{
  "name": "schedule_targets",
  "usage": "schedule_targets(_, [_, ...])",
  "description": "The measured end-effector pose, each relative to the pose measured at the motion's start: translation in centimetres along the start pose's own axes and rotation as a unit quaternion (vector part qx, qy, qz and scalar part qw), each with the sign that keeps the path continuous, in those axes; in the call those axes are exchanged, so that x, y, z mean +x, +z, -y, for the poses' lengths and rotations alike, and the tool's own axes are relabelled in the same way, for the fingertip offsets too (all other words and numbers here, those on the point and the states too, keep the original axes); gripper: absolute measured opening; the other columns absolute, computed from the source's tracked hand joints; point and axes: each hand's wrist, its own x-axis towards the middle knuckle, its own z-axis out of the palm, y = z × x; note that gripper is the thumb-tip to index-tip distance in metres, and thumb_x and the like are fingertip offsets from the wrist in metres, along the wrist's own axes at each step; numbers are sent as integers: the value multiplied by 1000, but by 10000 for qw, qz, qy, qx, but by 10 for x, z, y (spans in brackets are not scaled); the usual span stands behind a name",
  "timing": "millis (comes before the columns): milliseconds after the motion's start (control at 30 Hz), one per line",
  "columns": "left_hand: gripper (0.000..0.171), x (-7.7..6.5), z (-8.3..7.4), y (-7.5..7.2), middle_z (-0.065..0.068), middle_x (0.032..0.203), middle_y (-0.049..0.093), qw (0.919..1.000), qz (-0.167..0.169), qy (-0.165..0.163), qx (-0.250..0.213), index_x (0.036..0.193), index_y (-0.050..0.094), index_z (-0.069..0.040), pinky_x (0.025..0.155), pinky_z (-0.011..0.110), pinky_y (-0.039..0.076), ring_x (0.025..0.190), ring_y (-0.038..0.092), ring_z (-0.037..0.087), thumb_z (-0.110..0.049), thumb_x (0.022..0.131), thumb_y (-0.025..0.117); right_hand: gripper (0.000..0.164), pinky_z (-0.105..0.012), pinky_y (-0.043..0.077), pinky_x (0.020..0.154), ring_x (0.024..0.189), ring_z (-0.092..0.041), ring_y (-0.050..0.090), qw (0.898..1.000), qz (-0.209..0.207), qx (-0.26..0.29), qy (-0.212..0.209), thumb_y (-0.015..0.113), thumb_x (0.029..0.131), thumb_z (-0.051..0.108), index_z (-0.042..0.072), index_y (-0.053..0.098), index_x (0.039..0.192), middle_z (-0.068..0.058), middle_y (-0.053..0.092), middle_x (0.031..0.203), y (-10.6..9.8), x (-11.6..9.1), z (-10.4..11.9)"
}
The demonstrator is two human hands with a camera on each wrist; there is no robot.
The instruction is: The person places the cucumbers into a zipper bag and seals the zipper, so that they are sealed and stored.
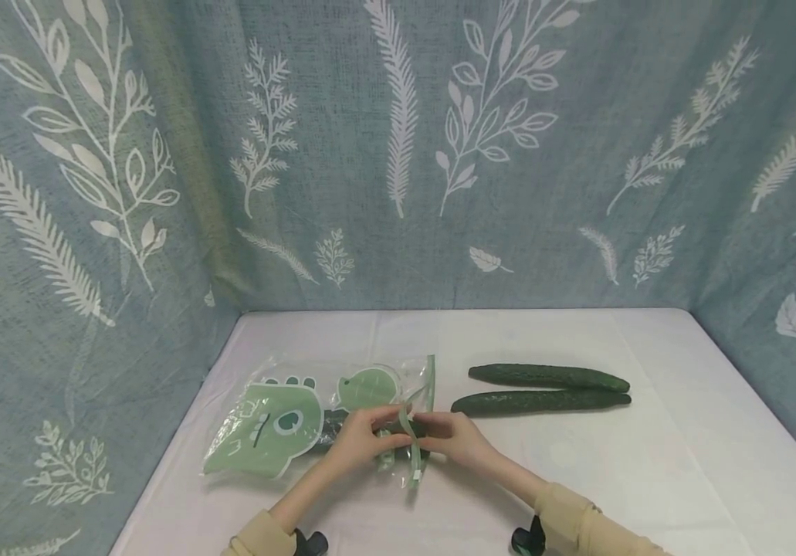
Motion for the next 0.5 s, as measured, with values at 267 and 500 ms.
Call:
schedule_targets(267, [53, 0, 1, 1, 15, 125, 63, 10000, -14, -62, -25, 123, 61, -4, 97, 34, 49, 117, 60, 31, -26, 78, 77, 47, -46, 46, 101, 121, -36, 56, 10000, -41, 66, 43, 68, 88, 24, 2, 57, 128, -17, 59, 131, -13, -13, 0])
schedule_targets(500, [53, 1, 1, 1, 16, 125, 63, 9998, -116, -122, 110, 122, 61, -3, 96, 36, 50, 116, 60, 33, -26, 77, 78, 48, -42, 44, 103, 125, -36, 52, 9998, -104, 126, 101, 67, 89, 24, -1, 56, 128, -19, 57, 133, -27, -27, -4])
